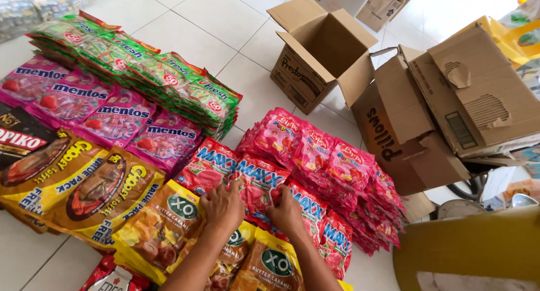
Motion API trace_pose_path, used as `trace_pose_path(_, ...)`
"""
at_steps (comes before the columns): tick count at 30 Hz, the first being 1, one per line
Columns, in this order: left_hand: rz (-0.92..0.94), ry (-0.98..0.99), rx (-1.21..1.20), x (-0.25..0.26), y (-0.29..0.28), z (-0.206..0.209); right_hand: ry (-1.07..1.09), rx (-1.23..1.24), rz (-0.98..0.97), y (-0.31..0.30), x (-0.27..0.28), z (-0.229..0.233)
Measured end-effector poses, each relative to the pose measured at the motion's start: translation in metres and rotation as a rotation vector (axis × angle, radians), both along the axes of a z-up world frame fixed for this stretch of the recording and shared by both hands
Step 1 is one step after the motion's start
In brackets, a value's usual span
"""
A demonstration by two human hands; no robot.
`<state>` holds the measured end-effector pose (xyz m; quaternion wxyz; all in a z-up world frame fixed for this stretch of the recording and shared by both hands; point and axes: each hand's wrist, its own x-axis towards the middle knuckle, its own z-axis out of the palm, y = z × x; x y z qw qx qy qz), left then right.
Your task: The person sits on the floor and sorts various snack packages, including Mentos, MAXX, XO, and KOPIKO, into organized stacks. They pick up items from a scattered pile and place them into neat rows by type.
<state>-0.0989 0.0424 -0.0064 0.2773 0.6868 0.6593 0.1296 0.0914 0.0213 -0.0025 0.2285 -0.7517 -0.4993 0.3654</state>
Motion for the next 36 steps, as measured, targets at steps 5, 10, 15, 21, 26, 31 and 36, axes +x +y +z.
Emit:
trace_pose_path(5, -0.070, 0.095, -0.101, -0.002, 0.002, 0.017, -0.303, 0.135, 0.102, -0.015, -0.020, 0.021)
trace_pose_path(10, -0.122, 0.125, -0.050, 0.003, -0.004, 0.025, -0.593, -0.033, 0.120, -0.021, -0.053, 0.076)
trace_pose_path(15, -0.158, 0.197, -0.028, 0.007, -0.006, 0.017, -0.755, 0.028, 0.256, -0.021, -0.035, 0.034)
trace_pose_path(21, -0.182, 0.228, -0.022, 0.006, -0.013, 0.008, -0.749, 0.037, 0.286, -0.015, -0.030, 0.013)
trace_pose_path(26, -0.122, 0.184, 0.057, 0.009, -0.037, 0.045, -0.663, 0.215, 0.286, -0.033, -0.015, 0.010)
trace_pose_path(31, -0.159, 0.115, 0.388, 0.032, -0.064, 0.061, -0.469, 0.295, 0.200, -0.070, 0.025, 0.056)
trace_pose_path(36, -0.334, -0.104, 0.668, 0.067, -0.104, 0.092, -0.457, 0.513, 0.162, -0.125, 0.135, 0.066)
